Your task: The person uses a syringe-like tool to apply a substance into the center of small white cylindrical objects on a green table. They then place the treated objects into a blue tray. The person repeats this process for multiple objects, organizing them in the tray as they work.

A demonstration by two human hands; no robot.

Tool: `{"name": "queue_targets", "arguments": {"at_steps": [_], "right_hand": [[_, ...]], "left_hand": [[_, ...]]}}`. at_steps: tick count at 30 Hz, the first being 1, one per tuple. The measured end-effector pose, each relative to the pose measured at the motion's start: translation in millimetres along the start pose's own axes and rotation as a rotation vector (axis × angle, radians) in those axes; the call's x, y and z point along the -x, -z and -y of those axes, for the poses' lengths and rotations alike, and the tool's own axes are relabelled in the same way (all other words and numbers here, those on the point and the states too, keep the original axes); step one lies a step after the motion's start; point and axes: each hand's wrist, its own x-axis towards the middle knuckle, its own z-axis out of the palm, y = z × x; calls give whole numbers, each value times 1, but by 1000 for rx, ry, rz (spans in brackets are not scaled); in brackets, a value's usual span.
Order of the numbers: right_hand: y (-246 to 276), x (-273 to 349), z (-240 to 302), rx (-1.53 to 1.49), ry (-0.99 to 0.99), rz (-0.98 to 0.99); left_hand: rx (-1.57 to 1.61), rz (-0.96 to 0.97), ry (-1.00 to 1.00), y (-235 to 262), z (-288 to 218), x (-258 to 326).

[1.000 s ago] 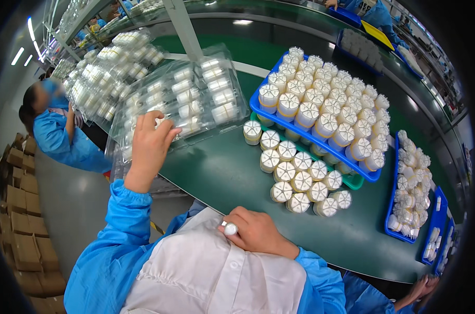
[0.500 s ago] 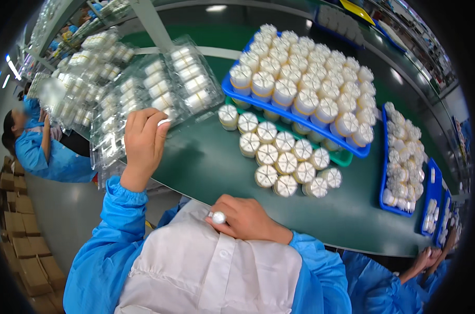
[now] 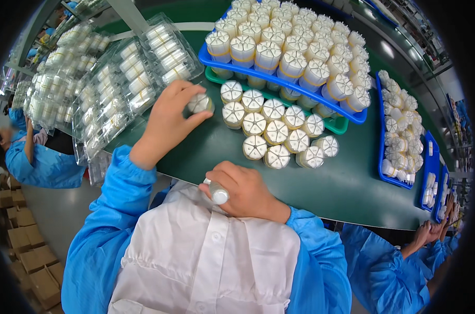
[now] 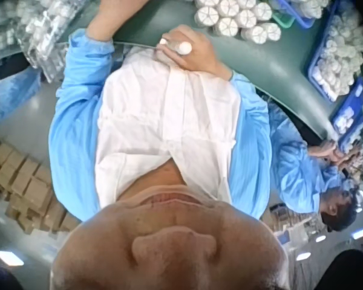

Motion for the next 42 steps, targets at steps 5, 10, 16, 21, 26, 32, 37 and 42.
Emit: {"name": "queue_targets", "arguments": {"at_steps": [5,10,16,21,26,32,37,42], "right_hand": [[6,-2,4,113,32,-44],[35,-9,21,187,117,-231],[40,-3,25,166,-45,-262],[43,5,25,165,-128,-257],[43,10,22,147,-133,-247],[36,9,21,141,-140,-245],[44,9,30,193,-119,-291],[44,5,28,162,-133,-292]], "left_hand": [[254,259,16,27,-23,44],[415,232,-48,8,-41,62],[446,164,-15,-10,-53,67],[440,135,-114,-21,-57,67],[422,94,-123,-28,-61,71],[384,91,-64,-32,-63,76],[425,89,-122,-29,-62,72],[481,149,-125,-25,-57,70]]}}
